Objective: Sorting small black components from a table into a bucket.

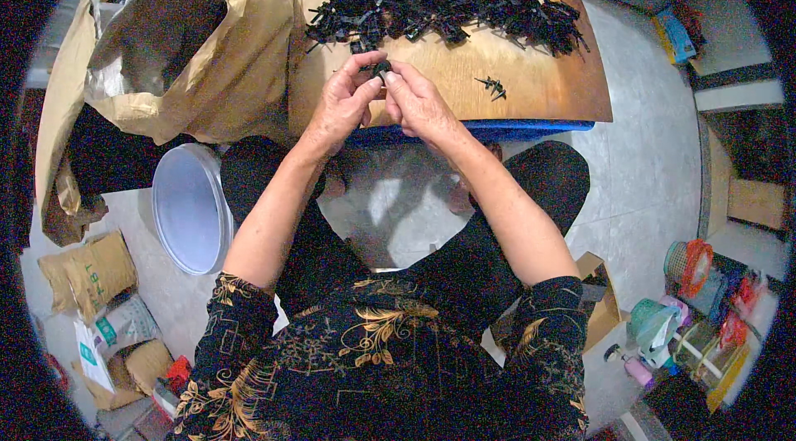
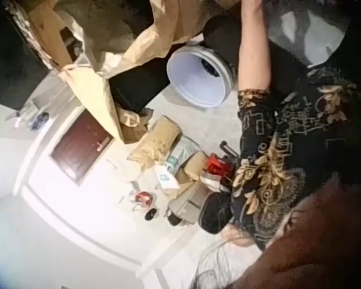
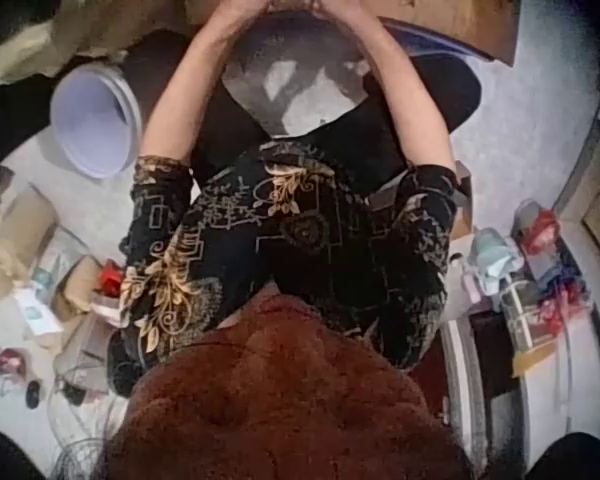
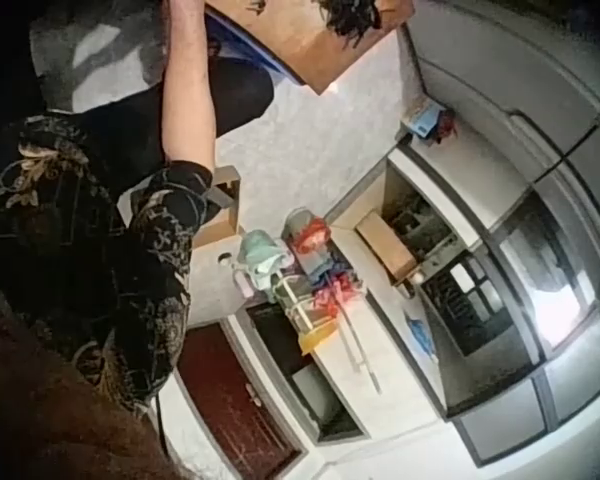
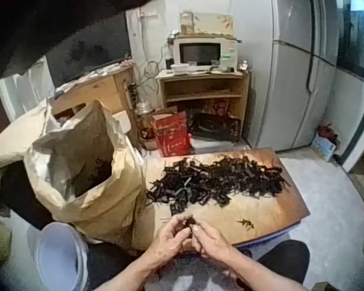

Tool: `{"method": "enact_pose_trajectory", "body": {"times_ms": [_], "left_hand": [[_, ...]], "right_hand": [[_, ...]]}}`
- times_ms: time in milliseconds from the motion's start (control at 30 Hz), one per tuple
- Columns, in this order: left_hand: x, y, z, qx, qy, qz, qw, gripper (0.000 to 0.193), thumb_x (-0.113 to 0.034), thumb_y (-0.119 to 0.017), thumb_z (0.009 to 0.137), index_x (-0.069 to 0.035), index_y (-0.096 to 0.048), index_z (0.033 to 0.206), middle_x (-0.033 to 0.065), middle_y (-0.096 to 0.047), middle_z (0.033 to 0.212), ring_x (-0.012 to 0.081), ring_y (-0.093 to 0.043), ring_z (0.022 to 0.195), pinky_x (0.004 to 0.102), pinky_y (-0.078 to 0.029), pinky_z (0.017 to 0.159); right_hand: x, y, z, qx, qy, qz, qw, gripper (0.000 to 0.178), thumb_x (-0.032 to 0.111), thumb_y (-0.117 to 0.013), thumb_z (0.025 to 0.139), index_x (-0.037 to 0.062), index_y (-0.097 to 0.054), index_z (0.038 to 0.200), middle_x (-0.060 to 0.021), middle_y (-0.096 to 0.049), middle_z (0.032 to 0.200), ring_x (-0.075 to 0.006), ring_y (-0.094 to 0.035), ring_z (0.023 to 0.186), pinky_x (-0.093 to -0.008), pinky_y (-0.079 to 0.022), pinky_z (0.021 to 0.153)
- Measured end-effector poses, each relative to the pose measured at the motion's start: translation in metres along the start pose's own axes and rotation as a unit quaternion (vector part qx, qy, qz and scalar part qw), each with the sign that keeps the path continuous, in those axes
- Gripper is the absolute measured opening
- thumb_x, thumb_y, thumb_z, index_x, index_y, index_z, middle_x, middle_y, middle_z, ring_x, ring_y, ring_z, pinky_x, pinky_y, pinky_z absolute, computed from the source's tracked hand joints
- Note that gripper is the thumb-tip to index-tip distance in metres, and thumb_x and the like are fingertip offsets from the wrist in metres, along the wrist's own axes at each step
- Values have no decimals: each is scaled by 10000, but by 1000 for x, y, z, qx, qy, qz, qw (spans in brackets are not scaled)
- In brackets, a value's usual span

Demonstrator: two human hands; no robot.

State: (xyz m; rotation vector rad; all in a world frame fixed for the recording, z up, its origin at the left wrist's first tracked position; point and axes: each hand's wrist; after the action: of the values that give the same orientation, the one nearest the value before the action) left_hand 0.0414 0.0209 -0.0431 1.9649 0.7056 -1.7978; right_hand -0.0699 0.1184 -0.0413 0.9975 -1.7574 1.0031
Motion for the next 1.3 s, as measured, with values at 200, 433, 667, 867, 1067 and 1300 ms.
{"method": "enact_pose_trajectory", "body": {"times_ms": [200,433,667,867,1067,1300], "left_hand": [[-1,-5,2,-20,-14,7,1000,326,-89,-490,887,-59,-463,1210,30,-587,840,46,-496,675,182,-398,547],[2,-7,5,-44,-6,24,999,292,-34,-487,874,-30,-500,1166,2,-570,856,64,-497,762,212,-427,705],[19,-6,12,-108,-136,111,979,278,-9,-489,852,-40,-521,1126,24,-594,859,91,-533,769,235,-447,692],[-4,10,0,-104,-77,126,983,269,-8,-463,854,-38,-514,1116,74,-610,806,101,-563,677,246,-472,632],[-67,64,-84,-232,-234,286,900,312,46,-471,843,10,-485,1152,112,-583,968,119,-562,739,231,-477,642],[-54,213,-215,-381,-79,513,765,321,31,-456,860,-16,-480,1176,151,-576,1037,237,-582,929,302,-458,791]], "right_hand": [[2,-3,4,-3,11,30,999,247,294,-396,951,97,-451,1090,65,-360,565,-16,-264,415,-169,-212,352],[2,-4,8,-12,-22,108,994,299,255,-407,946,75,-405,1185,65,-354,561,-21,-271,402,-177,-230,333],[5,-7,21,-12,-47,97,994,265,291,-424,945,140,-419,1162,85,-294,525,-11,-231,388,-169,-198,337],[8,16,53,106,-20,-30,994,306,297,-489,916,129,-498,1172,57,-483,639,-31,-404,498,-178,-339,419],[15,77,65,-303,95,-472,822,475,370,-676,752,29,-538,1052,-138,-620,853,-249,-608,804,-351,-479,710],[-12,76,86,-328,109,-545,763,344,323,-623,769,58,-487,940,-229,-613,789,-385,-604,786,-484,-468,678]]}}
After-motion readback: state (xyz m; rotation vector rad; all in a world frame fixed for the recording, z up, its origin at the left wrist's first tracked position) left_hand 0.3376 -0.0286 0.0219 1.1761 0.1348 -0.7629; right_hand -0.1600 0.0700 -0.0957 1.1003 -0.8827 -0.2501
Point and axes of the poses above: each hand's wrist, its own z-axis towards the middle knuckle, its own y-axis out of the back of the hand, x = y × z
